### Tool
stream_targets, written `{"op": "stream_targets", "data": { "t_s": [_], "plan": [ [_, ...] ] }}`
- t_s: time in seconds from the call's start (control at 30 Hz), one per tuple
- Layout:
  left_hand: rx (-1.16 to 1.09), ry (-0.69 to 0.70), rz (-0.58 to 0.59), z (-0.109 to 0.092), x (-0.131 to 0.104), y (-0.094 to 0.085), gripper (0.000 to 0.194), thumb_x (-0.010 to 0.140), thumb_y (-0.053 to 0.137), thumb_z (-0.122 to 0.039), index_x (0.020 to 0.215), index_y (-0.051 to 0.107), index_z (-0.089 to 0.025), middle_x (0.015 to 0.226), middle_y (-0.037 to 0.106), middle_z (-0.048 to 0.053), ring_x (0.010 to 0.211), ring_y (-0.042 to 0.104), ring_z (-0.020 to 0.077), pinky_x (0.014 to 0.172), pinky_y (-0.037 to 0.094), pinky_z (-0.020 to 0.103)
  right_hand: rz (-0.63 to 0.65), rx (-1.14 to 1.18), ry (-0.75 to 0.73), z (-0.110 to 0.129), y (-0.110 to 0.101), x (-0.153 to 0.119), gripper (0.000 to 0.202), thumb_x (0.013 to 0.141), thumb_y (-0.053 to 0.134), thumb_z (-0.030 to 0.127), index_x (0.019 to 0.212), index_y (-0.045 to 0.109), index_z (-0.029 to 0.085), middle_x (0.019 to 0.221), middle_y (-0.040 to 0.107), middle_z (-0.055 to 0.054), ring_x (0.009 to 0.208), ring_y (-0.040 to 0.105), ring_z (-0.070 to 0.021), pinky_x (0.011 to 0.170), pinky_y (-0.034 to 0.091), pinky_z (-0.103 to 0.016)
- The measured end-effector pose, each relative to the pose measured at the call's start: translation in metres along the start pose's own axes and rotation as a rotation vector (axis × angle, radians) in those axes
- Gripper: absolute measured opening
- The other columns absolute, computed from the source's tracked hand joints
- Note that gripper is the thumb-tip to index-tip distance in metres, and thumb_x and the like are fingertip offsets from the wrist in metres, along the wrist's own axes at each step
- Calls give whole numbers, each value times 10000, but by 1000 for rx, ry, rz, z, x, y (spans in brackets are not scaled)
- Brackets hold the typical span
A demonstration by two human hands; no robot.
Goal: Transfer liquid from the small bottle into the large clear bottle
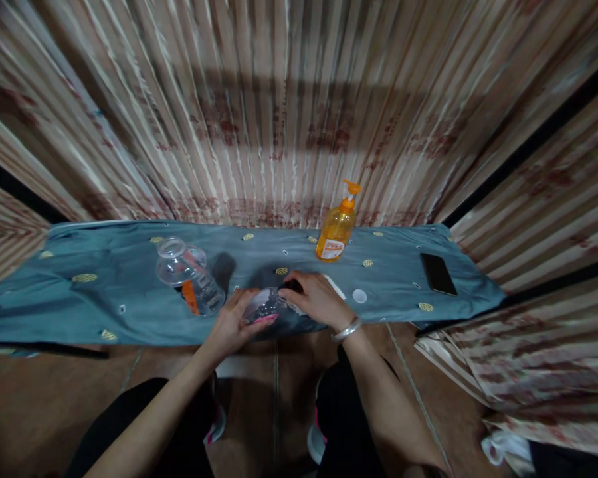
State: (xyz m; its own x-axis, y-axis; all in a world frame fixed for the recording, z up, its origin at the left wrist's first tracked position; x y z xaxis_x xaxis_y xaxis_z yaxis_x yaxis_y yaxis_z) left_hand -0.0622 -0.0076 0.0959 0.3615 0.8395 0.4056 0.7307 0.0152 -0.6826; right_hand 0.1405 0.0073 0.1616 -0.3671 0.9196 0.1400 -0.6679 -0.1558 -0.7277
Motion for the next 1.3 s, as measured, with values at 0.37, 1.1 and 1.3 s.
{"op": "stream_targets", "data": {
  "t_s": [0.37, 1.1, 1.3],
  "plan": [
    [54, 9, -19, 14, -16, -21, 499, 871, 764, -553, 1214, 641, -213, 1061, 713, 89, 1022, 663, 299, 912, 562, 436, 56, -26, 35, 16, 21, 20, 393, 995, 601, 544, 831, 754, 222, 684, 731, -6, 681, 691, -187, 671, 473, -290],
    [139, 16, 20, 20, -20, -26, 493, 902, 731, -533, 1256, 627, -205, 1083, 713, 99, 1037, 655, 302, 908, 557, 428, 116, 172, 81, -1, 40, 23, 349, 966, 627, 544, 962, 745, 216, 786, 770, -26, 702, 721, -195, 671, 541, -306],
    [154, 42, 28, 22, -18, -20, 490, 913, 715, -537, 1255, 623, -198, 1062, 716, 101, 1009, 656, 299, 892, 561, 427, 95, 145, 0, -2, 35, 20, 192, 887, 720, 321, 1048, 750, 221, 997, 797, -31, 881, 729, -209, 789, 532, -314]
  ]
}}
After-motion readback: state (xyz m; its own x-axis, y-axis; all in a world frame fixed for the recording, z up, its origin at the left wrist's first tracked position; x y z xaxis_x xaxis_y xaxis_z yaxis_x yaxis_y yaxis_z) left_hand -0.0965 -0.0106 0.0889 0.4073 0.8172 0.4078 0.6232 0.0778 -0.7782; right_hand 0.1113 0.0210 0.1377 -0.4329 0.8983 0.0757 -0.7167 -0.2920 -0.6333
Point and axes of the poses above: each hand's wrist, its own x-axis towards the middle knuckle, its own y-axis out of the palm, z = x × y, the point moved 5 cm from there along x, towards the middle knuckle
